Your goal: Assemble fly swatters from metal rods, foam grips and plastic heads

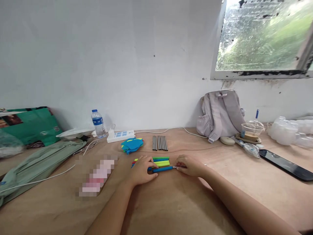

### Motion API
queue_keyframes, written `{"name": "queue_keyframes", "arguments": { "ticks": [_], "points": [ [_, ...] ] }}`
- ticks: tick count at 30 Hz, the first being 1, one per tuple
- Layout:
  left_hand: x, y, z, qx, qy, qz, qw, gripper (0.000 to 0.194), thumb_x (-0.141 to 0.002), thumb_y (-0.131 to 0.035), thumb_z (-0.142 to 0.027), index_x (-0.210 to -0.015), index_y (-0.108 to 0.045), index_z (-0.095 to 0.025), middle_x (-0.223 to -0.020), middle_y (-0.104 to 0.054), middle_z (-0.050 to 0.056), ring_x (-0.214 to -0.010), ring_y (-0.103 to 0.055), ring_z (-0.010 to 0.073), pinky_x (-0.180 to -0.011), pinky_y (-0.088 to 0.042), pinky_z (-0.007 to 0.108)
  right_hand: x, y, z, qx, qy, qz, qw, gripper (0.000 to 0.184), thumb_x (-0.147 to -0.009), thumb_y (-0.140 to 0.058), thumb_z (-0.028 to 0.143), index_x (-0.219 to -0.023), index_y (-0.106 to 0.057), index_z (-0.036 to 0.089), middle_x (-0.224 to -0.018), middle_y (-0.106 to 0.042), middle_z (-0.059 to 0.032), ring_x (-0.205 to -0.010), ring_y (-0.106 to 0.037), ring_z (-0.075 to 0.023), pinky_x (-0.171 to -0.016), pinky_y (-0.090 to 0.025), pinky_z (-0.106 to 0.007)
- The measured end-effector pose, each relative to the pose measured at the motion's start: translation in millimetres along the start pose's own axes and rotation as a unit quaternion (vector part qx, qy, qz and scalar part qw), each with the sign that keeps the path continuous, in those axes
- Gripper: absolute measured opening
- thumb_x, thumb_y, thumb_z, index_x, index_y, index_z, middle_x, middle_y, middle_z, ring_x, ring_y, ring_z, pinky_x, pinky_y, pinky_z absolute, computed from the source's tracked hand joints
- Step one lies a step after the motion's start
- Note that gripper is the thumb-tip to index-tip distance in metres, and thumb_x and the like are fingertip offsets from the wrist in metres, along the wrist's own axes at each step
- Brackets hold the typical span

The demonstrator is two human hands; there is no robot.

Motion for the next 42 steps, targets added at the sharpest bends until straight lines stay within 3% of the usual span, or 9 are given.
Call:
{"name": "queue_keyframes", "arguments": {
  "ticks": [8,18,29,36,42],
  "points": [
    [-1.2,-5.4,5.4,-0.008,-0.003,0.017,1.0,0.021,-0.068,-0.063,-0.033,-0.088,-0.067,-0.028,-0.087,-0.056,0.001,-0.087,-0.049,0.0199,-0.079,-0.034,0.034,-0.7,-1.3,4.8,-0.017,0.016,-0.003,1.0,0.014,-0.081,-0.047,0.024,-0.08,-0.059,0.017,-0.077,-0.062,-0.005,-0.07,-0.054,-0.0163,-0.062,-0.04,-0.026],
    [-4.6,-16.2,-4.6,-0.002,-0.039,0.018,0.999,0.015,-0.077,-0.054,-0.033,-0.083,-0.064,-0.023,-0.085,-0.059,0.003,-0.086,-0.05,0.0192,-0.077,-0.037,0.032,-0.1,-5.5,6.0,-0.056,0.035,0.001,0.998,0.016,-0.08,-0.048,0.019,-0.09,-0.061,0.018,-0.089,-0.063,-0.0056,-0.082,-0.056,-0.0174,-0.073,-0.042,-0.029],
    [-3.3,-5.3,-10.3,-0.003,-0.048,-0.019,0.999,0.018,-0.083,-0.044,-0.032,-0.084,-0.058,-0.021,-0.089,-0.061,0.003,-0.085,-0.052,0.019,-0.078,-0.038,0.033,2.5,6.6,12.1,-0.09,0.063,-0.033,0.993,0.022,-0.086,-0.04,0.021,-0.102,-0.056,0.02,-0.102,-0.057,-0.0071,-0.093,-0.053,-0.0167,-0.082,-0.042,-0.029],
    [-2.0,-2.8,-8.1,0.042,-0.022,-0.027,0.999,0.021,-0.087,-0.037,-0.034,-0.095,-0.053,-0.023,-0.097,-0.062,0.001,-0.088,-0.054,0.0183,-0.084,-0.037,0.034,3.5,11.1,5.7,-0.045,0.022,-0.043,0.998,0.028,-0.088,-0.039,0.034,-0.11,-0.055,0.028,-0.098,-0.06,-0.0035,-0.084,-0.057,-0.017,-0.073,-0.042,-0.028],
    [-1.2,-10.9,-10.6,0.076,-0.01,0.004,0.997,0.02,-0.085,-0.039,-0.035,-0.096,-0.051,-0.022,-0.093,-0.061,0.002,-0.084,-0.054,0.0182,-0.073,-0.041,0.029,6.6,14.0,19.4,-0.03,0.027,-0.083,0.996,0.036,-0.073,-0.058,0.031,-0.106,-0.047,0.022,-0.103,-0.058,-0.0051,-0.089,-0.055,-0.0196,-0.075,-0.041,-0.03]
  ]
}}
Point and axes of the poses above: each hand's wrist, its own x-axis away from the middle knuckle, its own y-axis out of the back of the hand, z = x × y, the point moved 8 cm from there along -x, towards the middle knuckle
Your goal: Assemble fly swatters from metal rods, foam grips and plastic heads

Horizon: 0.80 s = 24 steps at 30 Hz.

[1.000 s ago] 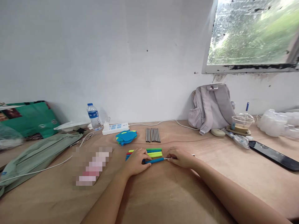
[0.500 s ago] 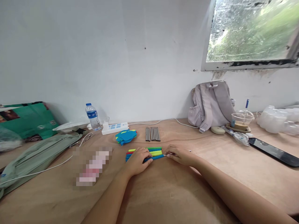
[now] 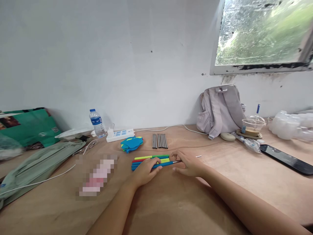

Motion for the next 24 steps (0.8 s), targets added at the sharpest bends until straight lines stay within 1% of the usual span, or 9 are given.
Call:
{"name": "queue_keyframes", "arguments": {
  "ticks": [2,5,9,12,15,17,21,24],
  "points": [
    [-0.2,-4.9,-4.2,0.015,-0.006,0.012,1.0,0.02,-0.085,-0.04,-0.034,-0.097,-0.05,-0.022,-0.097,-0.061,0.002,-0.088,-0.055,0.0182,-0.075,-0.041,0.029,-0.1,-4.9,7.8,0.005,0.007,-0.003,1.0,0.038,-0.068,-0.059,0.029,-0.103,-0.044,0.02,-0.102,-0.057,-0.0057,-0.09,-0.055,-0.0204,-0.074,-0.041,-0.03],
    [-0.5,-11.0,-12.5,0.037,-0.019,0.028,0.999,0.019,-0.086,-0.039,-0.032,-0.099,-0.049,-0.022,-0.102,-0.06,0.004,-0.093,-0.055,0.0183,-0.078,-0.041,0.029,-1.4,-14.2,18.8,0.03,0.011,0.003,0.999,0.037,-0.066,-0.053,0.022,-0.102,-0.042,0.02,-0.102,-0.056,-0.0066,-0.091,-0.054,-0.0213,-0.069,-0.04,-0.029],
    [0.1,-14.8,-20.2,0.038,-0.022,0.047,0.998,0.021,-0.087,-0.037,-0.032,-0.102,-0.048,-0.022,-0.105,-0.06,0.005,-0.096,-0.055,0.0196,-0.078,-0.042,0.03,-2.8,-21.9,26.0,0.044,-0.013,0.014,0.999,0.036,-0.063,-0.047,0.016,-0.098,-0.041,0.021,-0.1,-0.055,-0.0051,-0.087,-0.054,-0.0201,-0.066,-0.038,-0.027],
    [0.9,-15.9,-25.3,0.03,-0.024,0.057,0.998,0.021,-0.087,-0.037,-0.034,-0.1,-0.048,-0.021,-0.106,-0.06,0.006,-0.096,-0.055,0.0202,-0.077,-0.042,0.03,-2.4,-23.1,27.8,0.039,-0.027,0.006,0.999,0.034,-0.062,-0.048,0.017,-0.094,-0.041,0.021,-0.098,-0.055,-0.0038,-0.084,-0.054,-0.0189,-0.064,-0.036,-0.026],
    [1.0,-15.4,-28.1,0.025,-0.023,0.056,0.998,0.02,-0.087,-0.036,-0.034,-0.099,-0.048,-0.021,-0.104,-0.061,0.006,-0.094,-0.056,0.0202,-0.075,-0.042,0.029,-1.3,-20.9,28.6,0.03,-0.033,-0.018,0.999,0.032,-0.062,-0.049,0.018,-0.093,-0.04,0.021,-0.095,-0.055,-0.0029,-0.081,-0.054,-0.0181,-0.063,-0.036,-0.026],
    [0.5,-13.8,-28.1,0.024,-0.026,0.052,0.998,0.02,-0.087,-0.037,-0.034,-0.099,-0.048,-0.021,-0.103,-0.061,0.005,-0.093,-0.056,0.0198,-0.074,-0.042,0.028,-1.2,-20.5,31.1,0.023,-0.024,-0.02,0.999,0.032,-0.062,-0.049,0.017,-0.092,-0.04,0.021,-0.095,-0.054,-0.0025,-0.08,-0.053,-0.0176,-0.063,-0.036,-0.026],
    [-1.5,-8.9,-21.1,0.01,-0.025,0.049,0.998,0.02,-0.087,-0.038,-0.034,-0.098,-0.049,-0.022,-0.1,-0.061,0.003,-0.091,-0.056,0.0189,-0.074,-0.041,0.027,-3.5,-22.2,33.7,0.022,0.001,0.009,1.0,0.034,-0.062,-0.048,0.014,-0.094,-0.041,0.022,-0.098,-0.053,-0.0032,-0.081,-0.052,-0.0178,-0.063,-0.036,-0.025],
    [-2.3,-2.9,-10.7,-0.006,-0.011,0.033,0.999,0.021,-0.087,-0.037,-0.035,-0.096,-0.05,-0.022,-0.096,-0.062,0.002,-0.086,-0.057,0.0184,-0.072,-0.04,0.027,-6.0,-19.6,21.0,0.036,-0.019,0.013,0.999,0.034,-0.064,-0.046,0.012,-0.096,-0.042,0.021,-0.095,-0.055,-0.0033,-0.079,-0.052,-0.0174,-0.062,-0.034,-0.025]
  ]
}}
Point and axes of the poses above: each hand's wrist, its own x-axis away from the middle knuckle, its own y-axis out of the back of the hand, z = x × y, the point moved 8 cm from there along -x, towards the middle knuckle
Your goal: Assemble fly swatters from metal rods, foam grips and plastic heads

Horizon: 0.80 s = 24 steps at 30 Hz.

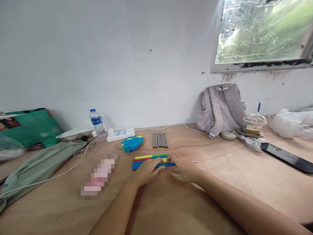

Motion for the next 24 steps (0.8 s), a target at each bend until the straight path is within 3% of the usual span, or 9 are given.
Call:
{"name": "queue_keyframes", "arguments": {
  "ticks": [7,14,19,24],
  "points": [
    [4.9,11.8,19.9,0.019,0.03,-0.043,0.998,0.026,-0.087,-0.035,-0.04,-0.094,-0.051,-0.021,-0.089,-0.061,0.001,-0.078,-0.056,0.0161,-0.066,-0.039,0.025,1.0,3.2,-53.6,0.014,-0.111,0.016,0.994,0.019,-0.067,-0.044,0.011,-0.083,-0.045,0.02,-0.069,-0.056,0.0009,-0.063,-0.05,-0.0138,-0.056,-0.029,-0.021],
    [4.7,9.0,16.8,0.034,0.042,-0.045,0.997,0.024,-0.086,-0.036,-0.04,-0.091,-0.049,-0.021,-0.085,-0.061,0.001,-0.074,-0.055,0.016,-0.065,-0.04,0.026,2.3,2.9,-56.8,0.087,-0.143,-0.01,0.986,0.014,-0.068,-0.047,0.017,-0.081,-0.046,0.02,-0.069,-0.057,-0.0003,-0.062,-0.049,-0.0145,-0.053,-0.023,-0.023],
    [3.0,1.2,6.9,0.041,0.049,-0.012,0.998,0.023,-0.086,-0.036,-0.039,-0.092,-0.048,-0.02,-0.09,-0.062,0.003,-0.079,-0.057,0.0185,-0.066,-0.041,0.027,3.3,5.3,-65.0,0.097,-0.187,-0.02,0.977,0.009,-0.067,-0.05,0.019,-0.075,-0.046,0.021,-0.066,-0.058,0.0006,-0.061,-0.05,-0.0141,-0.052,-0.021,-0.022],
    [2.7,0.1,2.0,0.042,0.043,-0.012,0.998,0.022,-0.086,-0.035,-0.039,-0.093,-0.047,-0.021,-0.094,-0.062,0.004,-0.082,-0.058,0.0186,-0.068,-0.041,0.027,3.8,5.0,-63.5,0.095,-0.182,-0.026,0.978,0.008,-0.067,-0.051,0.021,-0.073,-0.045,0.021,-0.065,-0.059,0.0008,-0.06,-0.051,-0.0145,-0.05,-0.019,-0.023]
  ]
}}
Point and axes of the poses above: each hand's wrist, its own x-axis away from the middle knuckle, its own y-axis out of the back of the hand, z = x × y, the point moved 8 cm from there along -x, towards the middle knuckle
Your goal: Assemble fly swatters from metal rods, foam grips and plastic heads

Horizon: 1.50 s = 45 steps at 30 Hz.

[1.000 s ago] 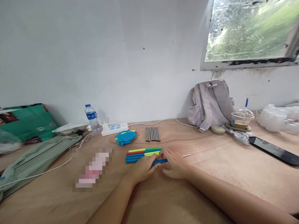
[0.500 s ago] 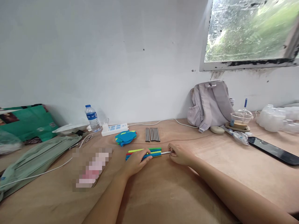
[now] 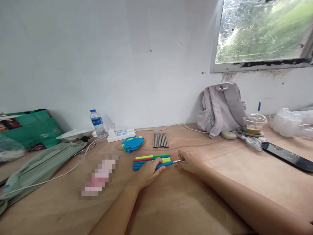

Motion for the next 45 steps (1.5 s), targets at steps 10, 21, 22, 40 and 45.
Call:
{"name": "queue_keyframes", "arguments": {
  "ticks": [10,21,22,40,45],
  "points": [
    [0.3,-4.0,-0.5,0.004,-0.001,-0.004,1.0,0.022,-0.087,-0.035,-0.039,-0.091,-0.047,-0.022,-0.092,-0.062,0.003,-0.082,-0.058,0.0183,-0.068,-0.041,0.027,1.1,-2.3,0.4,-0.001,-0.016,0.011,1.0,0.013,-0.066,-0.056,0.023,-0.073,-0.045,0.021,-0.065,-0.059,0.0002,-0.062,-0.052,-0.0155,-0.051,-0.019,-0.023],
    [0.3,-4.7,0.6,-0.003,-0.003,0.007,1.0,0.021,-0.087,-0.035,-0.038,-0.094,-0.047,-0.021,-0.095,-0.062,0.004,-0.085,-0.058,0.0183,-0.07,-0.042,0.027,1.9,-6.8,3.5,0.003,-0.011,0.024,1.0,0.006,-0.066,-0.052,0.019,-0.071,-0.048,0.021,-0.067,-0.061,-0.0007,-0.062,-0.052,-0.0157,-0.05,-0.019,-0.024],
    [0.1,-4.5,0.9,-0.007,-0.004,0.008,1.0,0.022,-0.087,-0.035,-0.038,-0.094,-0.047,-0.021,-0.094,-0.062,0.004,-0.084,-0.058,0.0183,-0.07,-0.042,0.027,1.8,-6.6,4.2,0.002,-0.009,0.024,1.0,0.006,-0.067,-0.053,0.019,-0.071,-0.049,0.02,-0.068,-0.061,-0.0008,-0.063,-0.052,-0.0157,-0.05,-0.019,-0.024],
    [15.8,83.6,81.7,-0.151,0.047,-0.343,0.926,0.032,-0.086,-0.032,-0.03,-0.079,-0.06,-0.018,-0.096,-0.057,0.009,-0.094,-0.052,0.0222,-0.085,-0.038,0.038,-4.9,1.6,-6.0,-0.164,-0.02,-0.033,0.986,0.036,-0.078,-0.045,0.04,-0.049,-0.042,0.018,-0.05,-0.047,0.0012,-0.054,-0.044,-0.013,-0.051,-0.021,-0.025],
    [9.3,71.9,110.8,-0.246,0.103,-0.268,0.926,0.036,-0.085,-0.032,-0.029,-0.089,-0.067,-0.019,-0.117,-0.054,0.01,-0.111,-0.045,0.0285,-0.095,-0.032,0.045,-7.8,-7.3,-19.7,-0.332,-0.054,-0.072,0.939,0.043,-0.08,-0.035,0.051,-0.05,-0.034,0.02,-0.048,-0.037,0.0036,-0.051,-0.04,-0.0122,-0.052,-0.028,-0.025]
  ]
}}
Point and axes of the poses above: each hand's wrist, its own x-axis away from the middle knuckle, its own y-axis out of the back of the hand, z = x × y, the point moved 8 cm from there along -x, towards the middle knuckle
